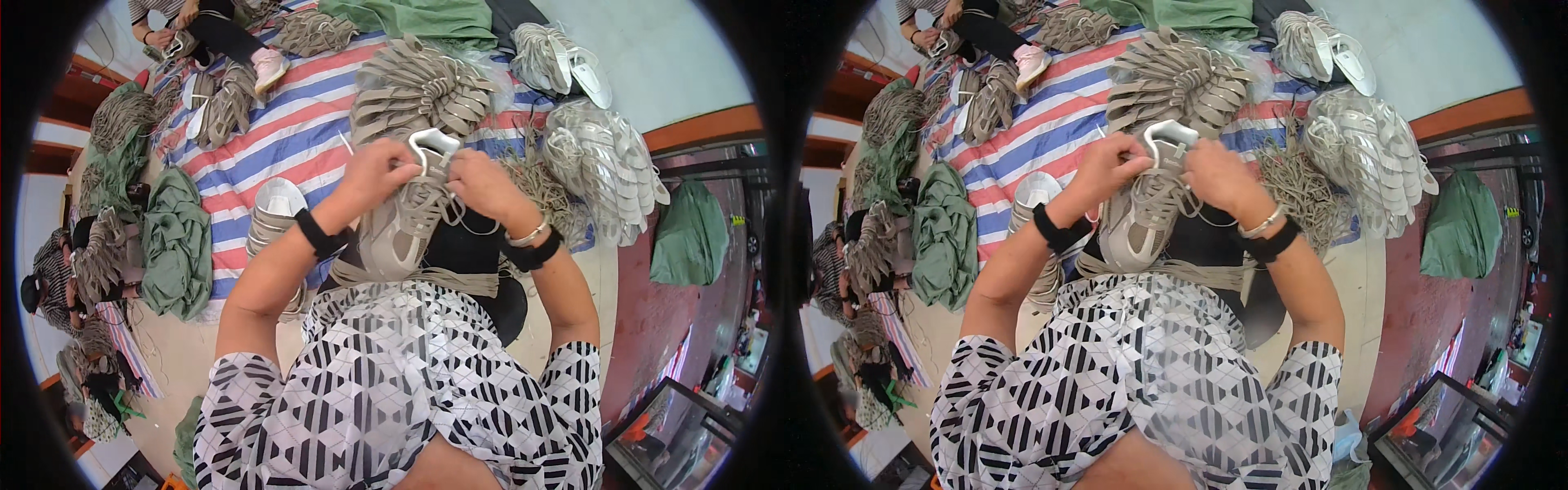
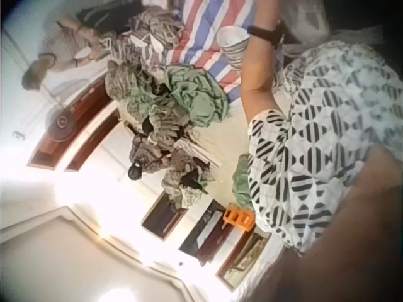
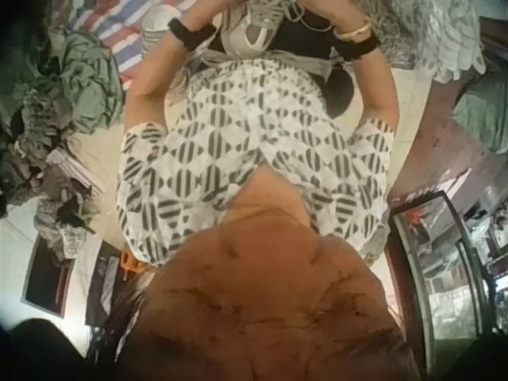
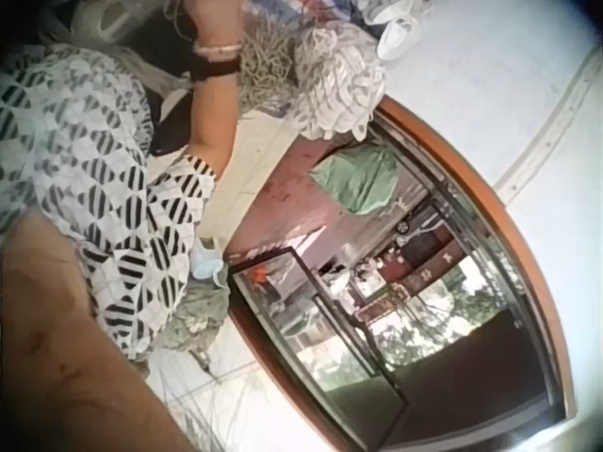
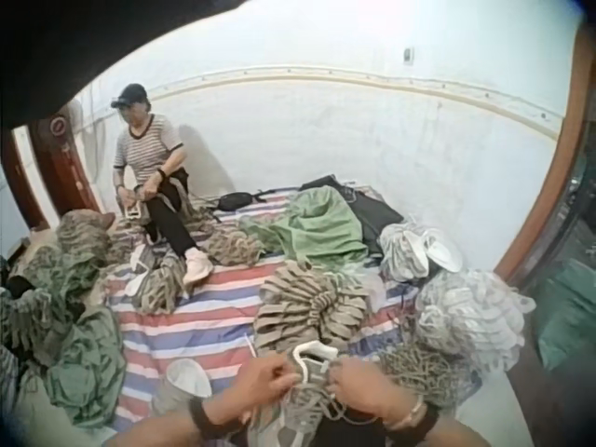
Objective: The person sits on a striped tarp on the floor and laces a beige sneaker held on their lap. They repeatedly thread the laces through the eyelets and pull them tight, adjusting the shoe's position as they work. Other workers are visible in the background performing similar tasks.
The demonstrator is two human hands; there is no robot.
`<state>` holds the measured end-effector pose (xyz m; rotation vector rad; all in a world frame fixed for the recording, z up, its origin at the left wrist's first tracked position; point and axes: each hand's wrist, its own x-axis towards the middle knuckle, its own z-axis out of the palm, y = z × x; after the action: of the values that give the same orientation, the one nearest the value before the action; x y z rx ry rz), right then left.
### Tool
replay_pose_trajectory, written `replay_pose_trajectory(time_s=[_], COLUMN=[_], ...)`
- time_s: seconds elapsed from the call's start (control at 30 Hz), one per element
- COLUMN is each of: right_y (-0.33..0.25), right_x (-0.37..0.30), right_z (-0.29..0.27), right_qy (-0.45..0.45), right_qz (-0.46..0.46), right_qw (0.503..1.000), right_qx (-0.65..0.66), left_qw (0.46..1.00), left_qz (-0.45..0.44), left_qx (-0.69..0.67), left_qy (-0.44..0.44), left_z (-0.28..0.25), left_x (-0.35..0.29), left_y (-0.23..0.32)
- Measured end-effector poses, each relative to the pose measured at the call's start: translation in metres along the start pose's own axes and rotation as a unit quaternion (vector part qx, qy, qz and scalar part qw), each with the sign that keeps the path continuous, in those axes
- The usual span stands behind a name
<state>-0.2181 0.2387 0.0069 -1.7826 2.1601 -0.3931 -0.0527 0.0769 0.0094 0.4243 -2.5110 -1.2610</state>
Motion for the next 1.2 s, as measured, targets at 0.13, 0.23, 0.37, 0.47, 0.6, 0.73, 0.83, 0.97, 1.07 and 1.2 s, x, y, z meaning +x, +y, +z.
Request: replay_pose_trajectory(time_s=[0.13, 0.23, 0.37, 0.47, 0.6, 0.73, 0.83, 0.97, 1.07, 1.2], right_y=[0.017, 0.072, 0.107, 0.013, -0.027, -0.022, -0.023, -0.027, -0.036, -0.029], right_x=[0.01, 0.014, 0.011, 0.022, 0.029, 0.024, 0.021, 0.021, 0.018, 0.016], right_z=[0.007, -0.033, -0.011, -0.012, 0.012, 0.002, -0.002, 0.004, 0.001, 0.002], right_qy=[0.165, 0.331, 0.424, 0.299, 0.144, -0.02, -0.044, 0.018, 0.073, 0.098], right_qz=[0.079, 0.271, 0.09, 0.052, -0.012, 0.083, 0.068, 0.041, 0.034, 0.024], right_qw=[0.952, 0.748, 0.9, 0.937, 0.945, 0.905, 0.913, 0.95, 0.974, 0.974], right_qx=[0.245, 0.508, -0.052, 0.17, 0.293, 0.417, 0.401, 0.308, 0.212, 0.203], left_qw=[0.992, 0.989, 0.976, 0.961, 0.963, 0.973, 0.978, 0.982, 0.987, 0.992], left_qz=[-0.056, -0.05, -0.08, -0.126, -0.13, -0.098, -0.089, -0.097, -0.104, -0.095], left_qx=[-0.115, -0.138, -0.199, -0.239, -0.227, -0.198, -0.181, -0.161, -0.12, -0.074], left_qy=[-0.023, -0.003, -0.042, -0.063, -0.067, -0.065, -0.052, -0.026, -0.028, -0.038], left_z=[-0.004, 0.0, 0.001, -0.005, -0.004, 0.001, 0.002, 0.007, 0.006, 0.004], left_x=[-0.009, -0.011, -0.006, -0.013, -0.005, -0.008, -0.007, -0.004, 0.0, 0.001], left_y=[-0.023, -0.021, -0.023, -0.027, -0.028, -0.032, -0.03, -0.029, -0.022, -0.019])
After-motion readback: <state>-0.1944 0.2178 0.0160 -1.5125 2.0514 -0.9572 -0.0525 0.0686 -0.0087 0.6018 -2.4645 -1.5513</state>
